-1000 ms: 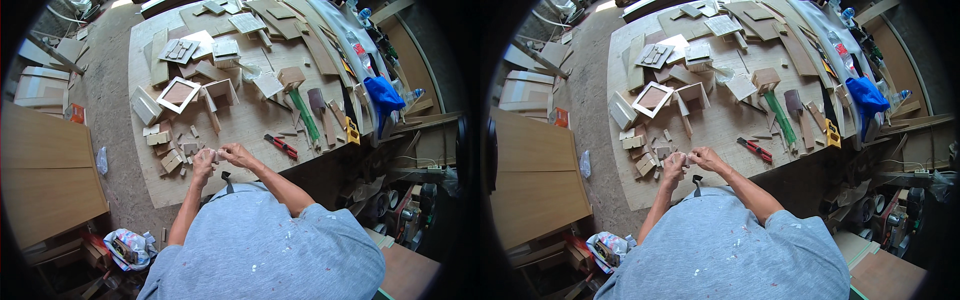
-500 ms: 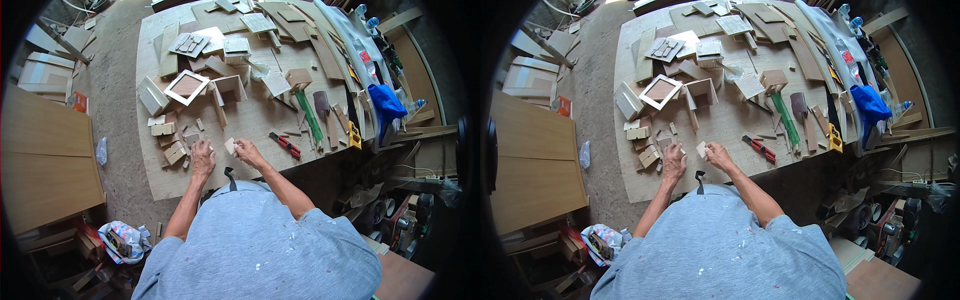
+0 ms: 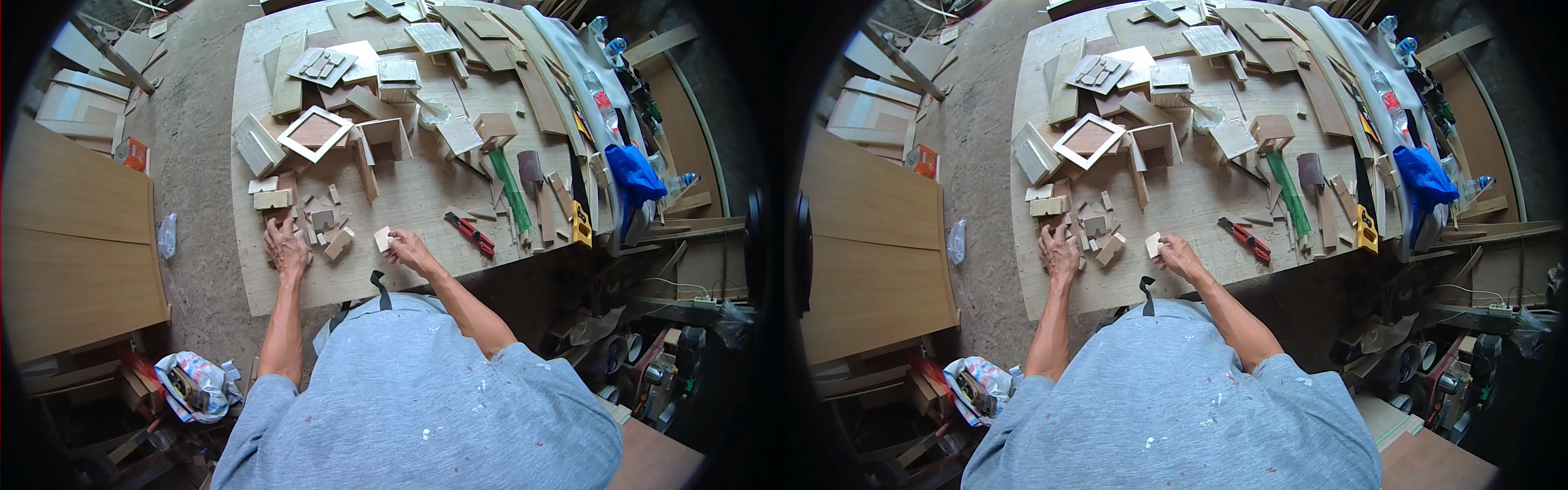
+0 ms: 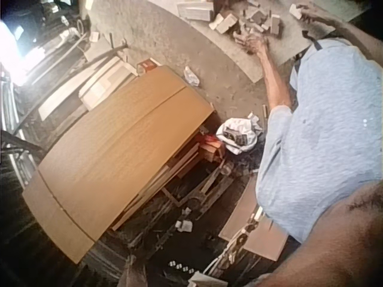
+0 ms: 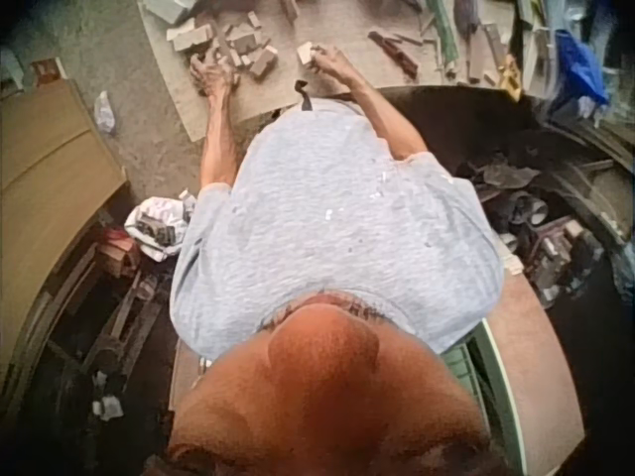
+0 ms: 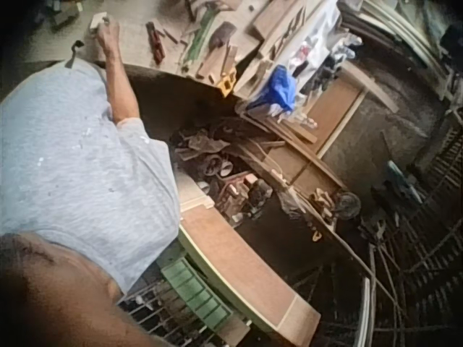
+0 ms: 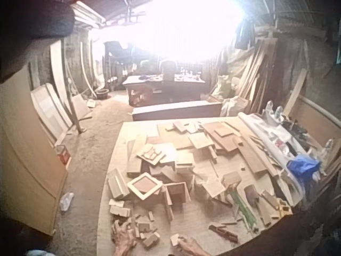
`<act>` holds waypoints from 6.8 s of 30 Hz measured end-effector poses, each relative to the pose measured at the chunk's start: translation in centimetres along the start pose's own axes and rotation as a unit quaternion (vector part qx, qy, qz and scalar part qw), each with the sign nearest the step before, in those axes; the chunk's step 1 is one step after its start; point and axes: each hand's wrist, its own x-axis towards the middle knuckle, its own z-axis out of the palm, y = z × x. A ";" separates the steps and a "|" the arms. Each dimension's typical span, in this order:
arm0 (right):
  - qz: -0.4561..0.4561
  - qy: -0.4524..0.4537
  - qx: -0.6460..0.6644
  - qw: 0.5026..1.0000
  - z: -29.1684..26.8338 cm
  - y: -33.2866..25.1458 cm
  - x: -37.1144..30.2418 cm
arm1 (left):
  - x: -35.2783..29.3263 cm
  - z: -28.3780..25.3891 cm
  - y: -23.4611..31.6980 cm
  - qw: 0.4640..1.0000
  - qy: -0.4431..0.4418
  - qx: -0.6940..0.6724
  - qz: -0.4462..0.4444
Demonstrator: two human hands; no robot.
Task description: Assembling and gluing small wooden pieces on a workshop table.
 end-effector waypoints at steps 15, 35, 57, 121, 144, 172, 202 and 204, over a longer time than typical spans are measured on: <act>-0.022 0.011 0.014 1.000 0.0 2.9 0.3 | -1.5 0.0 -5.0 0.993 -0.041 -0.082 0.077; 0.002 0.008 0.000 1.000 0.9 0.3 -0.8 | -3.4 -2.8 1.2 0.963 0.002 -0.270 -0.016; -0.060 0.062 0.464 0.882 -1.5 3.1 1.0 | -6.5 1.9 7.3 0.933 -0.174 -0.198 0.245; -0.212 0.320 -0.430 0.817 0.7 2.0 -2.4 | -4.3 1.6 8.2 0.932 -0.189 -0.309 -0.023; -0.134 0.276 -0.546 0.780 8.9 3.7 -4.6 | 8.7 -3.0 -7.9 0.996 0.026 -0.053 0.071; -0.155 0.140 -0.060 0.976 5.7 2.4 -3.2 | -8.0 1.8 1.8 0.587 -0.368 -0.694 -0.195; -0.217 0.108 -0.211 0.947 -0.6 4.4 -3.1 | -0.2 0.0 -4.1 0.914 -0.020 -0.148 -0.377; -0.215 0.117 -0.226 0.943 0.5 3.8 -2.7 | -0.2 0.1 -7.6 0.895 0.012 -0.349 -0.277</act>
